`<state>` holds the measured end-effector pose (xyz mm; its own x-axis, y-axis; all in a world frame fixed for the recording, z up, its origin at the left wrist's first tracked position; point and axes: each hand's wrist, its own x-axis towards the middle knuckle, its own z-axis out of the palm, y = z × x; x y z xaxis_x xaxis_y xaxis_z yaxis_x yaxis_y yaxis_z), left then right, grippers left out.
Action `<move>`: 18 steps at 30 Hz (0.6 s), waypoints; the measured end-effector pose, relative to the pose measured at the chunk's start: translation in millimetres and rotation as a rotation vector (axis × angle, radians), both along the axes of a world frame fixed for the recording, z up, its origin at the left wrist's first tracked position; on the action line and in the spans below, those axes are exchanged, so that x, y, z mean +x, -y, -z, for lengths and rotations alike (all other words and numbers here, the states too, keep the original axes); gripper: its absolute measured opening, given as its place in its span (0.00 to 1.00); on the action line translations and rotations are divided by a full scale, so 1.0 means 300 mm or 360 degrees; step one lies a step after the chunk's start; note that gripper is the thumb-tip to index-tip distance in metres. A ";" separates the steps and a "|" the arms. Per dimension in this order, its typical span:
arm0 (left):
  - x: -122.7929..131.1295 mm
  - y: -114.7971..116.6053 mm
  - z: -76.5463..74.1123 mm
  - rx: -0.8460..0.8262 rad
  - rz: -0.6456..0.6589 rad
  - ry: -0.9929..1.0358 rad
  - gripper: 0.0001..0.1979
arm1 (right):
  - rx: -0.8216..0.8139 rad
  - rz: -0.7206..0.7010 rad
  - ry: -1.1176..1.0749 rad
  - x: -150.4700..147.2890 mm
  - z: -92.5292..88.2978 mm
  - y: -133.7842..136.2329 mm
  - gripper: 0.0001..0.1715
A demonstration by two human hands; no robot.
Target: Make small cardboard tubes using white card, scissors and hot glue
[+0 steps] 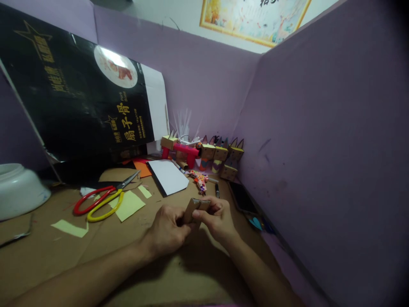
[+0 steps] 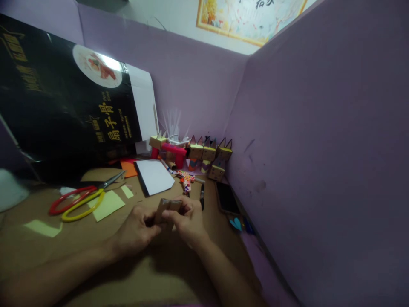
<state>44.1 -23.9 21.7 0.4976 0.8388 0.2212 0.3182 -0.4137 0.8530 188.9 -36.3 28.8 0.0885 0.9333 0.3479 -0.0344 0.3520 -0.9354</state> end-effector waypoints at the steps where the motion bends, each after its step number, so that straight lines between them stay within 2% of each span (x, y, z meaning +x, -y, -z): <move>1: 0.001 0.002 -0.001 0.0002 0.0021 0.0020 0.10 | 0.0002 0.0010 -0.0002 -0.002 -0.001 0.003 0.06; 4: 0.005 -0.002 0.001 -0.0034 0.0046 0.0077 0.09 | 0.0005 0.0038 0.0002 -0.005 -0.003 0.005 0.05; 7: 0.010 -0.018 0.001 -0.0223 0.0000 0.0133 0.10 | -0.0028 0.0053 0.0011 0.004 -0.002 -0.008 0.06; 11: 0.014 -0.043 -0.003 -0.0391 0.0024 0.0121 0.07 | -0.0084 -0.0024 0.0062 0.018 -0.001 -0.031 0.15; 15: 0.018 -0.050 0.000 -0.0410 0.0043 0.0078 0.06 | -0.0026 0.0185 0.0130 0.019 0.000 -0.040 0.12; 18: 0.019 -0.052 -0.001 -0.0429 0.0137 0.0057 0.08 | -0.0002 0.0323 0.0134 0.023 0.003 -0.047 0.11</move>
